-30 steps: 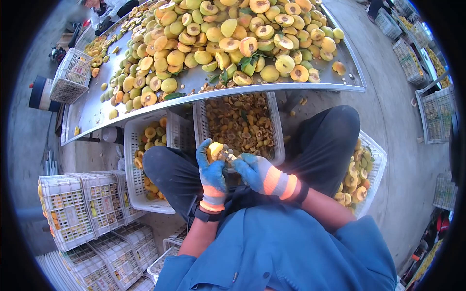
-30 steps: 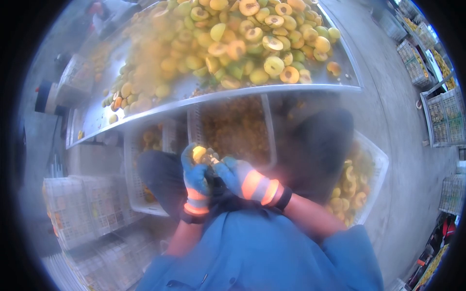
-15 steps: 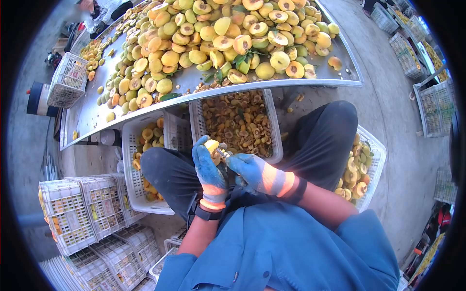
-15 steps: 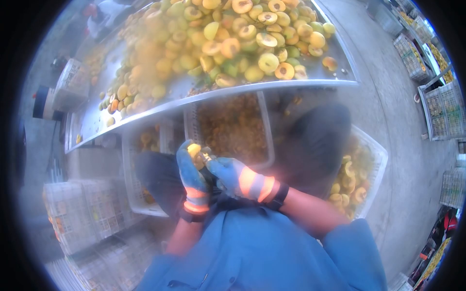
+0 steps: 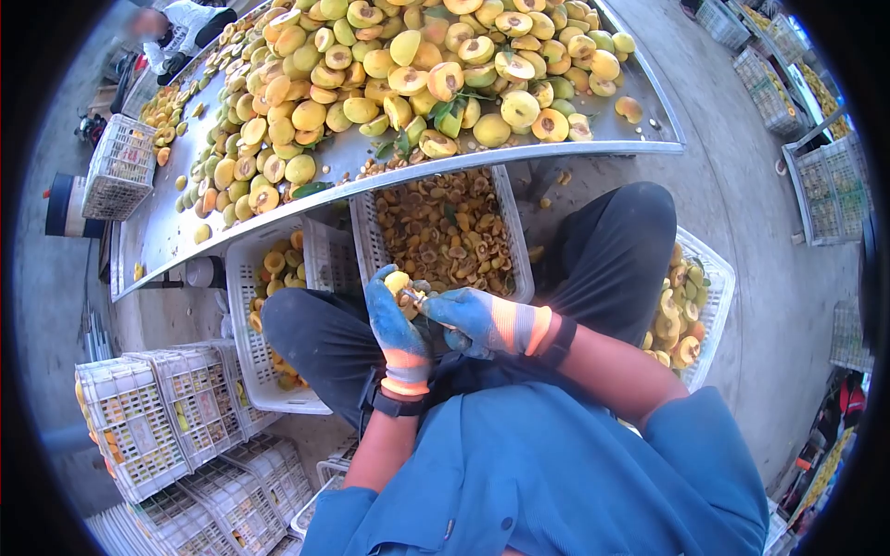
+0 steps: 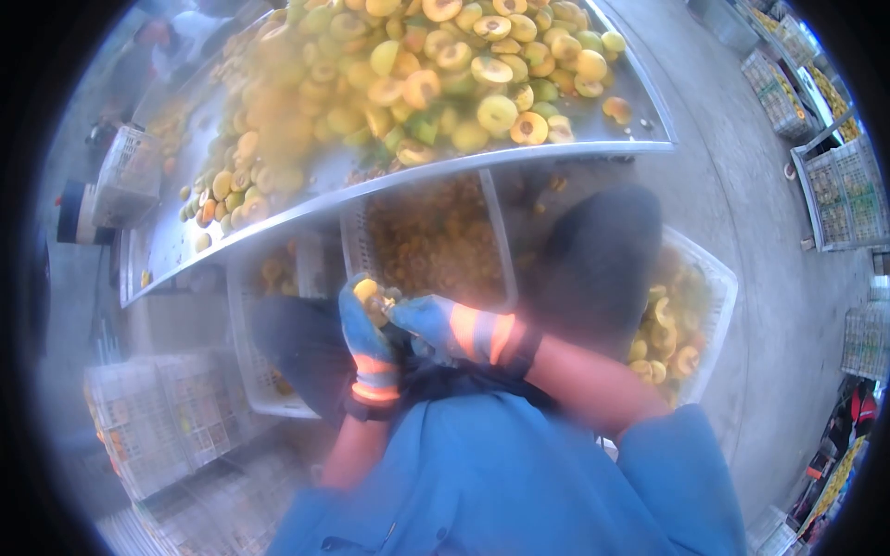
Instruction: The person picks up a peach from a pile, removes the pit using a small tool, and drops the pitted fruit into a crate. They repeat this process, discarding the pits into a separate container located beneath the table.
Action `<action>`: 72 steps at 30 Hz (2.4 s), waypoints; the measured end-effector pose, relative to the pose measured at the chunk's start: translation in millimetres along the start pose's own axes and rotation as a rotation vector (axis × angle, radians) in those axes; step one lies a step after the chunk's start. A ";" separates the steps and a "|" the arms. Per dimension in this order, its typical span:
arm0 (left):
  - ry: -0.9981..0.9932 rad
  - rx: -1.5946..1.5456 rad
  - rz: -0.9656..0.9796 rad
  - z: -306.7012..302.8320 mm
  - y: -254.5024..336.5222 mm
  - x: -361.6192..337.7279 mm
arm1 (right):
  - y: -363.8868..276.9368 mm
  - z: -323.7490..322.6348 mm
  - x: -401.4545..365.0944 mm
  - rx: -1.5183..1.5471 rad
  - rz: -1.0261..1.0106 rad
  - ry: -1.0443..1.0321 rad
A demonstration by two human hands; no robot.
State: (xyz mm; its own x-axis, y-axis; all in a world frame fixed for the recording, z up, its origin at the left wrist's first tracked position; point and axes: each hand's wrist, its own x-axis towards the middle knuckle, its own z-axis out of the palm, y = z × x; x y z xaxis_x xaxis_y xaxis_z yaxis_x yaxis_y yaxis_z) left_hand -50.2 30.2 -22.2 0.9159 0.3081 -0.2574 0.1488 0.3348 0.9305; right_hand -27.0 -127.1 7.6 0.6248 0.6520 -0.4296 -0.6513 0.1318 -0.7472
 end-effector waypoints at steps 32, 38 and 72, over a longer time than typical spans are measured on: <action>0.171 -0.066 -0.258 1.6 -23.1 19.9 | 40.5 -24.8 34.4 -1.116 -0.612 -0.086; 0.247 -0.145 -0.319 9.4 -16.3 18.7 | 5.6 -3.2 10.1 -0.064 0.287 0.019; 0.216 0.319 0.080 -365.8 73.2 218.8 | 24.8 -8.7 22.3 0.010 0.018 0.302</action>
State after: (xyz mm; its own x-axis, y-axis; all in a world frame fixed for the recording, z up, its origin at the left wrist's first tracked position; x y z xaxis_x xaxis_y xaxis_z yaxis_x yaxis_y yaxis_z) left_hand 24.7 447.8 -105.8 0.8347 0.5139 -0.1977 0.2195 0.0188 0.9754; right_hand -25.4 -115.8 -25.0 0.7120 0.4030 -0.5750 -0.6666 0.1303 -0.7340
